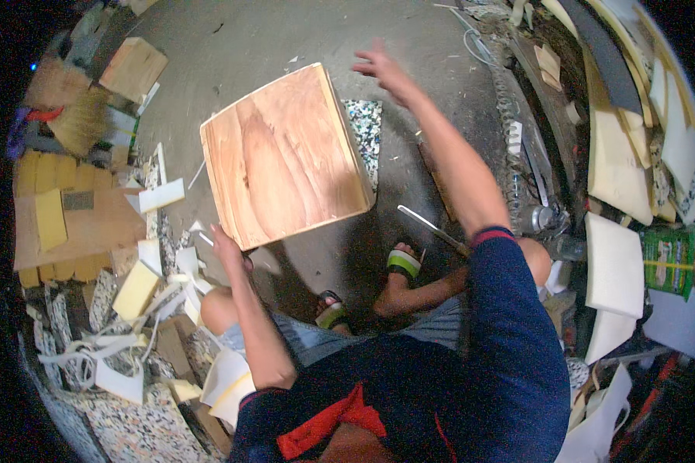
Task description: The person assembles a small wooden box by hammering nails into its sides, then sprays the box with a spray gun. The person then cuts a piece of white foam and places it on top of the box.
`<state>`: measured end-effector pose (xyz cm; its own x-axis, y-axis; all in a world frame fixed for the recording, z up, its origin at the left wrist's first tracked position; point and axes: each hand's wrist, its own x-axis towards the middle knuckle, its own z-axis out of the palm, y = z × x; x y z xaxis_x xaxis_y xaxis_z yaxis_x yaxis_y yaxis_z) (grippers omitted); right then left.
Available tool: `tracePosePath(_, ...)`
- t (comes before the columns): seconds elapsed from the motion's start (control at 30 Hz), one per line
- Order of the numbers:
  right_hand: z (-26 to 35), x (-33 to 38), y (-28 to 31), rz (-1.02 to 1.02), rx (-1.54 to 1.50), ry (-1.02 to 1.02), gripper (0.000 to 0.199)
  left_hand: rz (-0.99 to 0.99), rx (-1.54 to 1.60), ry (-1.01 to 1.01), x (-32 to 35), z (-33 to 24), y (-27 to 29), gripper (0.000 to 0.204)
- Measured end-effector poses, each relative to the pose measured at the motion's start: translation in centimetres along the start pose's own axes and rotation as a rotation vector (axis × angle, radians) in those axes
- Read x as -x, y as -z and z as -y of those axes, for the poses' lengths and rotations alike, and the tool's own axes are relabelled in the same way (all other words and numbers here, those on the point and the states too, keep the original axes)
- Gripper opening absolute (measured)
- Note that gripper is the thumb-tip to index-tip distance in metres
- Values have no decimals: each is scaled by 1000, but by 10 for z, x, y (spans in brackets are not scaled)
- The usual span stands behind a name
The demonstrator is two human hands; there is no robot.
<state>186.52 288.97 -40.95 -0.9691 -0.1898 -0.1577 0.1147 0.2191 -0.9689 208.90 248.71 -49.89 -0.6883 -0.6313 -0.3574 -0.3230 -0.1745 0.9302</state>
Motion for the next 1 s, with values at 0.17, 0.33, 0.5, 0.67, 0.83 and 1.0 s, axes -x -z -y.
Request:
tracePosePath(0.17, 0, -89, -48, 183, -86, -1, 111, -48, -172, 45, -1, -7, 19, 61)
tracePosePath(0.33, 34, -71, -74, 303, -59, 252, 108, -90, 303, 144, 2, 4, 38, 92)
tracePosePath(0.5, 46, -28, -74, 170, 216, 262, 108, -64, 710, 90, 10, 11, 33, 113)
tracePosePath(0.67, -12, 21, -21, -67, 429, 538, 70, -27, 683, 67, 3, -30, 7, 118)
tracePosePath(0.83, -66, 106, 17, -37, -243, -107, 93, 191, 474, -8, -39, -90, -52, 115)
tracePosePath(1.0, -79, 202, 5, -198, -384, -78, 115, 431, 310, -8, -92, -132, -141, 108)
